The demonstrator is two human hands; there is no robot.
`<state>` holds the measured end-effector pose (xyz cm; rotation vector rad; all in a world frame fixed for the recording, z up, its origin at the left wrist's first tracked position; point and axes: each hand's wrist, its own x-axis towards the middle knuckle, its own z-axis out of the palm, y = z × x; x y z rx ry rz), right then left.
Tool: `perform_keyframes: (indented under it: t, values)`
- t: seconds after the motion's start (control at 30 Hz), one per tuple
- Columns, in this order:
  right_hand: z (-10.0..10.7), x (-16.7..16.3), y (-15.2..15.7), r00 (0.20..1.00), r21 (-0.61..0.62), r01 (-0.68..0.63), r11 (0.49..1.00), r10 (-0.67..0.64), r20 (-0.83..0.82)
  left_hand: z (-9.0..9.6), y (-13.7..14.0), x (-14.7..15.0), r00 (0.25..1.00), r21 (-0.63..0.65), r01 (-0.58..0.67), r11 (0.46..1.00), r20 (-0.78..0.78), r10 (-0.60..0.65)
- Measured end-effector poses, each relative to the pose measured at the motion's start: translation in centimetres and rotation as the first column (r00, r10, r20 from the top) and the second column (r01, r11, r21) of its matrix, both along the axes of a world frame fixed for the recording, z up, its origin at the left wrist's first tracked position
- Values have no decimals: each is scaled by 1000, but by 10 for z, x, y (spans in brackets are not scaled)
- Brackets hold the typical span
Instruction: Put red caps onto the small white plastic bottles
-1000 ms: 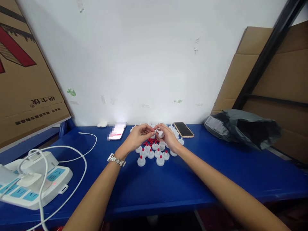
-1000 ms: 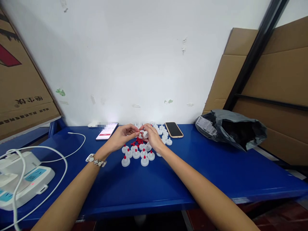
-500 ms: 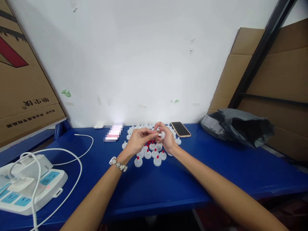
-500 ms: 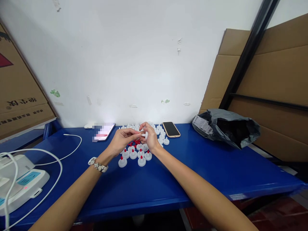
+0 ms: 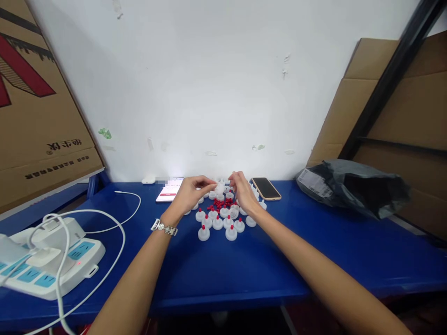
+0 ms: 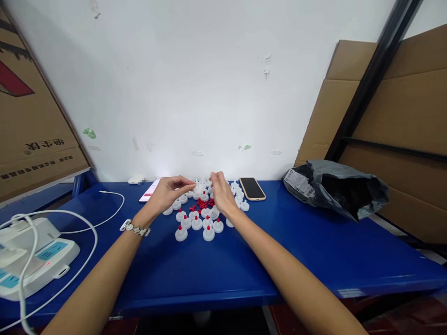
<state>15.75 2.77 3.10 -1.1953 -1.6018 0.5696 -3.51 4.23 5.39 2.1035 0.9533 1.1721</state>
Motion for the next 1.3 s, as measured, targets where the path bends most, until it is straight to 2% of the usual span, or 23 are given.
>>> perform_keyframes:
  t: [0.1,0.27,0.43,0.6,0.7,0.83,0.93,1.07,1.17,1.3]
  values:
    - [-6,10,7,990,48,119,992,-123,77,-10,15,-17,957,88,-72,994,-276,94]
    - [-15,9,16,921,89,120,989,-145,361,-27,28,-17,840,187,-75,979,-518,163]
    - [-9,-6,33,779,113,75,991,-129,614,-30,31,-12,823,168,-68,983,-547,151]
    - [-5,-25,59,661,44,51,998,-67,747,-29,29,-14,813,151,-36,988,-570,117]
    - [-6,-33,68,633,-1,63,998,-39,773,-26,23,-14,793,221,-43,974,-585,168]
    - [-2,-30,64,701,30,83,996,-80,709,-16,11,-13,779,299,-35,954,-589,213]
    - [1,-18,51,821,83,73,994,-108,560,-11,7,-11,751,245,-4,970,-640,164]
    - [0,-4,27,952,81,0,997,-25,304,-10,5,-6,692,197,-42,980,-702,171]
    - [-4,-2,14,978,59,-31,998,18,209,-10,3,0,642,188,-55,981,-746,179]
    - [-7,-3,6,978,35,-23,999,15,207,-11,1,6,623,179,-79,981,-759,189]
